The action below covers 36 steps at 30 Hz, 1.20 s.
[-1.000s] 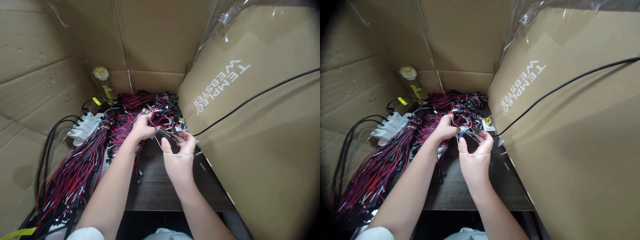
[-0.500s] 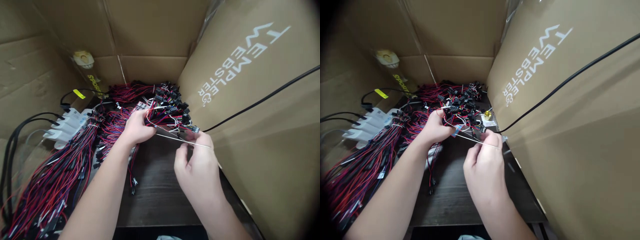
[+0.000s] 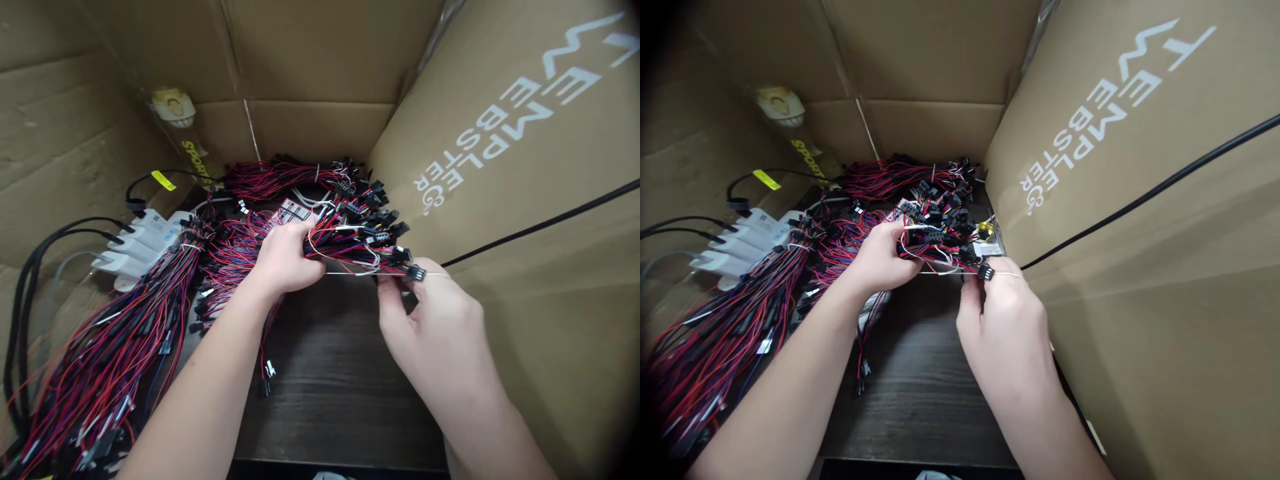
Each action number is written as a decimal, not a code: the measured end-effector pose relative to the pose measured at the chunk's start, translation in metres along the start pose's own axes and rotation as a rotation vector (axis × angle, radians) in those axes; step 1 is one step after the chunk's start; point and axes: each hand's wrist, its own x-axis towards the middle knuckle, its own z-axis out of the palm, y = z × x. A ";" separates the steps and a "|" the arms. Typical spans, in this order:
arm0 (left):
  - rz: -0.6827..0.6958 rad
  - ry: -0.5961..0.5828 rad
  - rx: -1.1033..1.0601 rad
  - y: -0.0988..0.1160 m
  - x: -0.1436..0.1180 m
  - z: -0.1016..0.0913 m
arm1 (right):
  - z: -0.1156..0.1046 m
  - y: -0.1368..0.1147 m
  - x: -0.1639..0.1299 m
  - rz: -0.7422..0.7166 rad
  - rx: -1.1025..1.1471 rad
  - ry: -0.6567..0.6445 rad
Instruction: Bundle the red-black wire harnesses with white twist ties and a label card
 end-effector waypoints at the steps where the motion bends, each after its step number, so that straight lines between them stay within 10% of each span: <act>1: 0.025 0.001 0.045 0.000 0.000 0.000 | -0.001 -0.002 0.000 0.010 -0.004 0.008; 17: -0.149 0.061 0.118 0.005 0.001 0.002 | 0.054 -0.056 -0.047 0.055 0.038 0.358; 23: -0.163 0.095 -0.204 -0.001 0.003 -0.007 | 0.077 -0.069 -0.054 0.004 0.084 0.155; 31: -0.055 -0.279 -0.732 -0.012 0.003 -0.038 | 0.100 -0.051 -0.025 -0.237 0.475 0.149; 36: -0.046 -0.281 -0.850 -0.010 0.000 -0.046 | 0.103 -0.047 -0.013 -0.237 0.534 0.057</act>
